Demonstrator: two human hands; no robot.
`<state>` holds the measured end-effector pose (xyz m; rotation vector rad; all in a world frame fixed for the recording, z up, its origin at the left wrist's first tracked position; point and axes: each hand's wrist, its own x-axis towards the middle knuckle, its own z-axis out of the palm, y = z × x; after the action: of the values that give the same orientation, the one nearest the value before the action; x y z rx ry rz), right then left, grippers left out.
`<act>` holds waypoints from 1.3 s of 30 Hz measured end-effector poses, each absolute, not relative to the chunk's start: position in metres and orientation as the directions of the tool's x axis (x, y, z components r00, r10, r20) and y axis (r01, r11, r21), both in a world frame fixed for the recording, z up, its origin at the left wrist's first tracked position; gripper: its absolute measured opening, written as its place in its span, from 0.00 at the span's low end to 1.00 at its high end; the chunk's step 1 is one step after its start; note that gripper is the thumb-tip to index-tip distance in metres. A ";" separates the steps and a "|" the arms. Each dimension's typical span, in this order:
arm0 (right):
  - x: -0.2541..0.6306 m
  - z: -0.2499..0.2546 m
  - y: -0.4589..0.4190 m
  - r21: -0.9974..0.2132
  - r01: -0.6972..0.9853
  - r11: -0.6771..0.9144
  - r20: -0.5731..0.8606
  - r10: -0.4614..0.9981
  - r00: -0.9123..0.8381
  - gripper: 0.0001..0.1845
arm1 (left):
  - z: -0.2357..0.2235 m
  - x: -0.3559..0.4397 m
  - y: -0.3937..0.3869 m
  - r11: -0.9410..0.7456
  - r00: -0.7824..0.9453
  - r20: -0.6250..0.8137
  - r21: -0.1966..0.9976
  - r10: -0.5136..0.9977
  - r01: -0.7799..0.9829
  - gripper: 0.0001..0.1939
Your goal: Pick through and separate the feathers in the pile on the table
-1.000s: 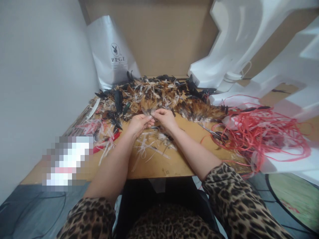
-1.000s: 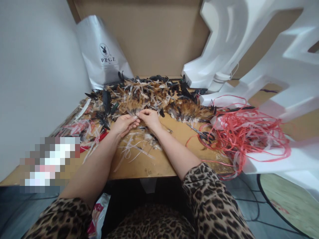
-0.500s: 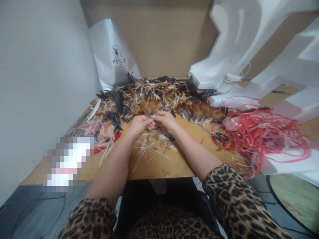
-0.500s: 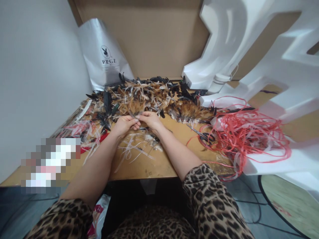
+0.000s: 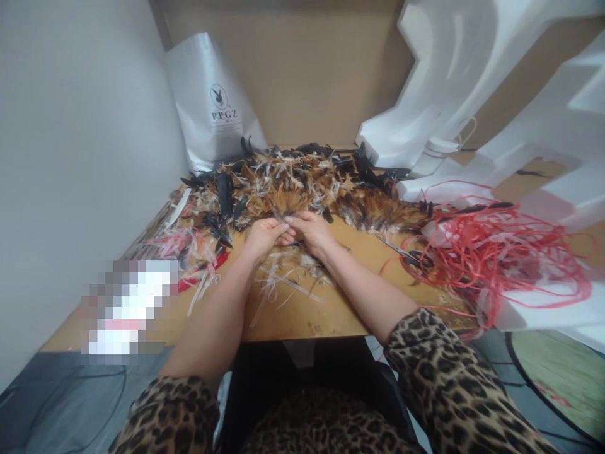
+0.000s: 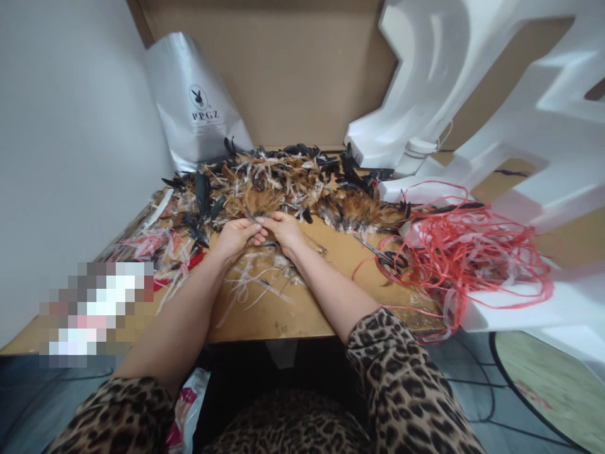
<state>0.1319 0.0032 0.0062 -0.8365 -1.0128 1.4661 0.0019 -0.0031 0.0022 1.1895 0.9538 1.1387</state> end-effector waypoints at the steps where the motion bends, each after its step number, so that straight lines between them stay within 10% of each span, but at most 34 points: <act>1: 0.133 0.007 0.003 -0.934 -0.356 -0.008 0.049 0.987 -0.150 0.15 | 0.003 0.001 -0.003 -0.002 0.197 0.029 0.990 0.980 -0.139 0.11; 7: 0.135 0.010 0.002 -0.980 -0.122 0.156 0.169 0.981 -0.096 0.16 | 0.007 0.002 -0.006 -0.035 0.214 0.045 0.998 0.976 -0.053 0.09; 22: 0.132 0.013 0.000 -0.982 -0.142 0.127 0.139 0.987 -0.080 0.16 | 0.009 0.002 -0.006 -0.065 0.166 0.079 0.994 0.983 -0.087 0.09; 26: 0.148 0.038 -0.008 -0.971 0.073 0.229 0.205 0.947 -0.245 0.10 | 0.010 -0.008 0.001 -0.059 0.033 0.066 0.979 0.997 -0.195 0.11; 31: 0.152 0.056 -0.034 -0.838 0.408 0.362 -0.041 0.705 -0.708 0.02 | 0.011 -0.013 0.004 -0.031 -0.015 0.027 0.952 1.000 -0.306 0.11; 39: 0.126 0.033 -0.059 -0.633 0.575 0.519 0.006 0.746 -0.666 0.08 | 0.015 -0.013 0.003 0.011 -0.053 -0.032 0.937 0.998 -0.350 0.11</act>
<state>0.1260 -0.0591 0.0331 -1.1091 -2.4855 0.8827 -0.0134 0.0031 0.0146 0.8986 0.9919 1.3827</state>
